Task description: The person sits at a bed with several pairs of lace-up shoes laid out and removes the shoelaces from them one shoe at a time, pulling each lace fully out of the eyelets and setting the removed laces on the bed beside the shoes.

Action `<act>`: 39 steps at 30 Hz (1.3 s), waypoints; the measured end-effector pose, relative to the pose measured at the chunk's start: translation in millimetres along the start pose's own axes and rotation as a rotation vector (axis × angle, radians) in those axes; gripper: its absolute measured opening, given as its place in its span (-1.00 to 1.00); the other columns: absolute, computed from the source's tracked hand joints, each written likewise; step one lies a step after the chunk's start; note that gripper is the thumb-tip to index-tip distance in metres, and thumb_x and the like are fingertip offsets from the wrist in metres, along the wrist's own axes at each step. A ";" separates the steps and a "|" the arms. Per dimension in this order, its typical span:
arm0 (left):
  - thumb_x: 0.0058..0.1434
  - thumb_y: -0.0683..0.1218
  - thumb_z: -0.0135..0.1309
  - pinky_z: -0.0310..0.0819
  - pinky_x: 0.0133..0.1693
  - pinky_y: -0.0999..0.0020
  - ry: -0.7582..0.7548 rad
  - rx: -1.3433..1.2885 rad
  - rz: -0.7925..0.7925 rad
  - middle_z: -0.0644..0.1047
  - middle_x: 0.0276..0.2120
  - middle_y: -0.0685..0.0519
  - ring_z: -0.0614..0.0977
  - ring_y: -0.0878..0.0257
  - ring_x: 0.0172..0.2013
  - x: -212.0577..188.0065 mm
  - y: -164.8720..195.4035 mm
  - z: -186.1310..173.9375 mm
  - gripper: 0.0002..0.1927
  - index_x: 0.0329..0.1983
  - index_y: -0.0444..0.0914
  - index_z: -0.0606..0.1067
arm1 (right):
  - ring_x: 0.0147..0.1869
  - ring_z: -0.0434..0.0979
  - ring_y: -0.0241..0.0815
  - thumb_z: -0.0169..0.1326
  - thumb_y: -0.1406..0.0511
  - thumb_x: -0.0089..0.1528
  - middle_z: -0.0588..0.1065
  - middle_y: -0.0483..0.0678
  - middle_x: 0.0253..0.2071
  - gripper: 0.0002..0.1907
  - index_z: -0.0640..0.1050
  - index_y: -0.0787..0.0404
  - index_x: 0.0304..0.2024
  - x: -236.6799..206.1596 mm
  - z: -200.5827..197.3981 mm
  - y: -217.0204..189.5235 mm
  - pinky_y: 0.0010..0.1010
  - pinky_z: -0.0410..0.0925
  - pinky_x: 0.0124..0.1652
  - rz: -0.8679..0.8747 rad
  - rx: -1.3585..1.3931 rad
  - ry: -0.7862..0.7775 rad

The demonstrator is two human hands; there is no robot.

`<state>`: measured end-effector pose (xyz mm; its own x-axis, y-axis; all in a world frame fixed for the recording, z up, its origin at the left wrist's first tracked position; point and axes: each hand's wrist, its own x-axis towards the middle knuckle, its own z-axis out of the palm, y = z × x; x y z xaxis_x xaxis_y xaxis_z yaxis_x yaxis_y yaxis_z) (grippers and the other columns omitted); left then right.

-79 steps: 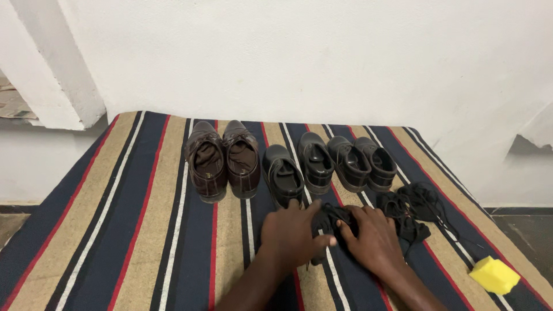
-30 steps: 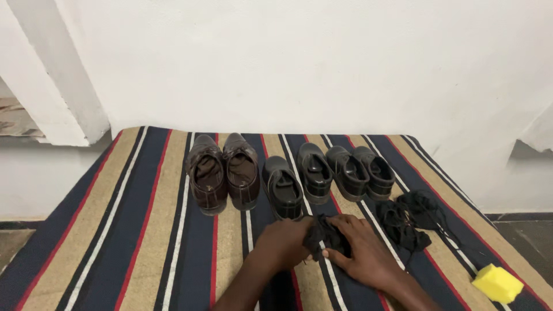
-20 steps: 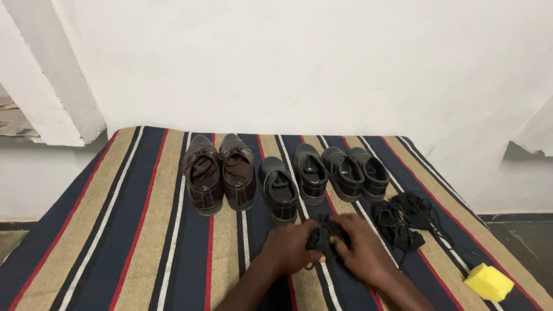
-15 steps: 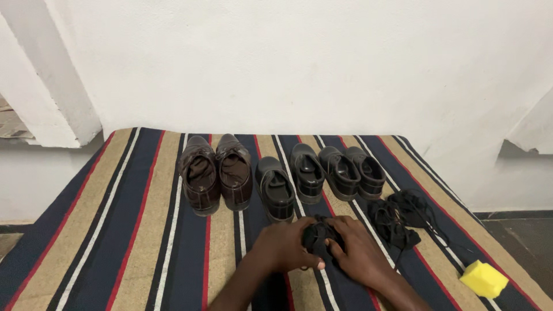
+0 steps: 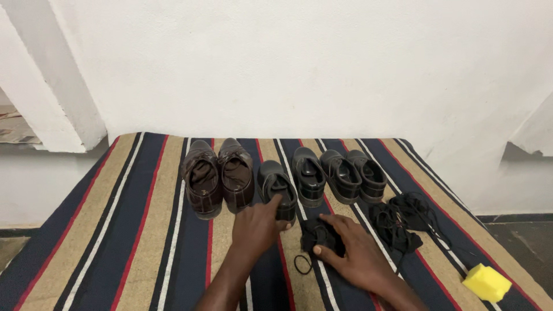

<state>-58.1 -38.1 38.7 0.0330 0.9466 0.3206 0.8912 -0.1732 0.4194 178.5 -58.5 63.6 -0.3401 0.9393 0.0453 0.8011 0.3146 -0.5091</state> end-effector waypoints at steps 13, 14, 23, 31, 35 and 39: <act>0.13 0.09 0.32 0.51 -0.42 -0.04 0.082 0.086 0.108 0.60 -0.42 -0.16 0.67 -0.13 -0.38 57.9 -23.6 44.7 -0.35 0.22 -0.22 0.38 | 0.43 0.29 0.03 0.09 -0.17 0.20 0.33 -0.03 0.31 -0.16 0.28 -0.08 0.46 5.9 8.0 9.5 -0.05 0.23 0.28 -0.008 -0.145 -0.043; 0.12 0.10 0.33 0.51 -0.42 -0.03 0.114 0.095 0.125 0.60 -0.40 -0.16 0.67 -0.14 -0.37 57.8 -23.2 45.0 -0.35 0.21 -0.22 0.39 | 0.43 0.28 0.03 0.09 -0.17 0.20 0.33 -0.04 0.31 -0.16 0.28 -0.08 0.46 5.4 8.4 8.7 -0.04 0.21 0.29 -0.008 -0.149 -0.039; 0.18 0.13 0.25 0.56 -0.41 0.04 0.054 -0.031 -0.090 0.61 -0.31 -0.13 0.69 -0.09 -0.37 16.2 -6.3 9.9 -0.16 0.44 -0.13 0.14 | 0.38 0.24 0.11 0.20 -0.02 0.19 0.29 0.02 0.34 -0.22 0.32 -0.21 0.46 1.9 6.8 0.7 -0.09 0.18 0.24 -0.113 -0.161 -0.060; 0.20 0.01 0.23 0.56 -0.22 0.04 0.097 -0.141 -0.082 0.62 -0.14 -0.03 0.67 -0.03 -0.14 -16.8 -24.5 5.8 -0.35 0.34 -0.11 0.29 | 0.21 0.40 0.05 0.22 0.24 0.18 0.43 0.00 0.10 -0.57 0.53 0.07 0.11 10.3 10.9 5.0 -0.13 0.30 0.15 -0.278 -0.003 0.092; 0.22 -0.02 0.22 0.57 -0.19 0.06 0.041 -0.191 -0.159 0.61 -0.10 0.02 0.68 0.02 -0.12 -15.2 -28.4 7.6 -0.41 0.32 -0.08 0.33 | 0.24 0.36 0.07 0.22 0.25 0.17 0.40 0.03 0.12 -0.53 0.54 0.07 0.16 32.2 1.0 -0.9 -0.12 0.29 0.13 -0.289 -0.029 0.169; 0.20 -0.02 0.24 0.56 -0.16 0.08 0.022 -0.156 -0.156 0.60 -0.10 0.03 0.66 0.05 -0.09 -15.3 -27.4 7.7 -0.41 0.29 -0.09 0.33 | 0.19 0.40 0.08 0.22 0.21 0.17 0.41 0.03 0.09 -0.56 0.53 0.09 0.12 52.8 10.5 -6.9 -0.11 0.30 0.15 -0.297 -0.140 0.175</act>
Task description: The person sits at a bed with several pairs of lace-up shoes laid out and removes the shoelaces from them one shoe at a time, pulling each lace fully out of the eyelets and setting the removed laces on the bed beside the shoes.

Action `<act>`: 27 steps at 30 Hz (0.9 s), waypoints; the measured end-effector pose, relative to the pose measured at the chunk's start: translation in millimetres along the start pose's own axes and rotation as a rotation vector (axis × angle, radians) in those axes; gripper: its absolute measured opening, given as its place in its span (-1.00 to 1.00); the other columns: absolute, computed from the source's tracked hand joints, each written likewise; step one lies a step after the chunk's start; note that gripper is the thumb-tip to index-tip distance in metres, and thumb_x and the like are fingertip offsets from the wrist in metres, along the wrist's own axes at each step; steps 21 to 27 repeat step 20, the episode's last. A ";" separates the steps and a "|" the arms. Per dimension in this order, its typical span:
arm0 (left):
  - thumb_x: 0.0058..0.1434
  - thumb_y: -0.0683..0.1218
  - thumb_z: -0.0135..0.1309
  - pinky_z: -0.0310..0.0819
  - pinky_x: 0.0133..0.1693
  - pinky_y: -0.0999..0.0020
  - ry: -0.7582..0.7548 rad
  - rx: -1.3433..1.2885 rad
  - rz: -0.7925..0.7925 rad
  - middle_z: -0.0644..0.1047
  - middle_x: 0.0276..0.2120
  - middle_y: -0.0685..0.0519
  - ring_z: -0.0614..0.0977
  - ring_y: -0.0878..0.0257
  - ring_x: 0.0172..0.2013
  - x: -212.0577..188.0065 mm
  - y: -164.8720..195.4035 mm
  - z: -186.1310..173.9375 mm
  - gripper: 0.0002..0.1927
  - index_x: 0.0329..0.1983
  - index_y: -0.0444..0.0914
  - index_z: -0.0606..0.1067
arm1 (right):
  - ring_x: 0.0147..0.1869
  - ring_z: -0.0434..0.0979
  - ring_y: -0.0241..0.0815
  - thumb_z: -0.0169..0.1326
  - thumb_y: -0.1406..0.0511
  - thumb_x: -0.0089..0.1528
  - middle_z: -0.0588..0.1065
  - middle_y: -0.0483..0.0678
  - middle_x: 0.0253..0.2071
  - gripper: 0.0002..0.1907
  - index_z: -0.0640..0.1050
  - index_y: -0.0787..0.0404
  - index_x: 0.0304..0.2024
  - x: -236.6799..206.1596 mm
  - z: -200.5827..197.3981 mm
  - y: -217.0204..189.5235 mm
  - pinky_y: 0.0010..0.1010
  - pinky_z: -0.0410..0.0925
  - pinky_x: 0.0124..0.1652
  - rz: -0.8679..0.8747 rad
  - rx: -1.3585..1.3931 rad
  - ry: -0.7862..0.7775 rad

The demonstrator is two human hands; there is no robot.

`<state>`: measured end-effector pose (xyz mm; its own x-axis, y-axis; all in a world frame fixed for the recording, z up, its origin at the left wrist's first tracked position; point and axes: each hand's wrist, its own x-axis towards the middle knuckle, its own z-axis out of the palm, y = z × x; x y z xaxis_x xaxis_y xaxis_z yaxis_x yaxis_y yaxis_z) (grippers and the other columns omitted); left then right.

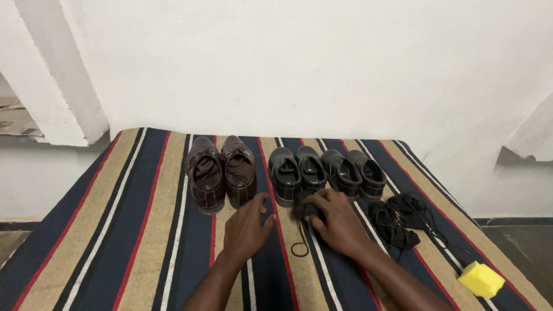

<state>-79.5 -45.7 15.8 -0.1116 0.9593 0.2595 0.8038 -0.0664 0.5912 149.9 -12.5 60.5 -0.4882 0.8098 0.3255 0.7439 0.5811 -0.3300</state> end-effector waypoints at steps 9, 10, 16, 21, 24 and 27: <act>0.15 0.13 0.35 0.50 -0.02 0.09 0.017 -0.107 0.171 0.51 0.03 0.01 0.58 0.04 0.09 -14.1 21.5 -8.5 -0.38 0.23 -0.07 0.40 | 0.20 0.38 0.12 0.29 0.10 0.10 0.38 0.02 0.17 -0.24 0.40 -0.05 0.35 -7.5 14.7 8.3 -0.06 0.28 0.11 0.051 0.078 -0.060; 0.08 0.13 0.38 0.50 -0.02 0.10 -0.030 -0.120 0.216 0.49 0.05 0.01 0.56 0.03 0.11 -14.1 26.2 -11.8 -0.32 0.24 -0.05 0.39 | 0.23 0.36 0.12 0.32 0.11 0.08 0.35 0.03 0.22 -0.20 0.37 -0.05 0.37 -7.6 11.6 13.0 -0.06 0.27 0.12 0.064 0.136 -0.048; -0.09 0.15 0.43 0.46 0.05 0.06 -0.306 -0.095 0.351 0.31 0.30 -0.02 0.50 -0.06 0.19 -22.3 35.8 -8.2 -0.02 0.43 0.14 0.26 | 0.31 0.35 0.04 0.23 0.29 0.12 0.42 -0.02 0.23 -0.37 0.47 -0.03 0.26 -11.8 2.8 44.7 -0.15 0.30 0.19 0.043 0.212 -0.035; -0.02 0.23 0.37 0.49 0.09 0.03 -0.333 0.018 0.314 0.04 0.54 -0.03 0.44 -0.05 0.30 -2.1 31.9 11.9 -0.03 0.47 0.26 0.20 | 0.27 0.40 -0.08 0.22 0.28 0.16 0.43 -0.03 0.18 -0.37 0.45 -0.08 0.30 -10.2 2.1 50.2 -0.22 0.29 0.22 0.206 0.205 -0.152; -0.02 0.23 0.37 0.49 0.09 0.03 -0.333 0.018 0.314 0.04 0.54 -0.03 0.44 -0.05 0.30 -2.1 31.9 11.9 -0.03 0.47 0.26 0.20 | 0.27 0.40 -0.08 0.22 0.28 0.16 0.43 -0.03 0.18 -0.37 0.45 -0.08 0.30 -10.2 2.1 50.2 -0.22 0.29 0.22 0.206 0.205 -0.152; -0.02 0.23 0.37 0.49 0.09 0.03 -0.333 0.018 0.314 0.04 0.54 -0.03 0.44 -0.05 0.30 -2.1 31.9 11.9 -0.03 0.47 0.26 0.20 | 0.27 0.40 -0.08 0.22 0.28 0.16 0.43 -0.03 0.18 -0.37 0.45 -0.08 0.30 -10.2 2.1 50.2 -0.22 0.29 0.22 0.206 0.205 -0.152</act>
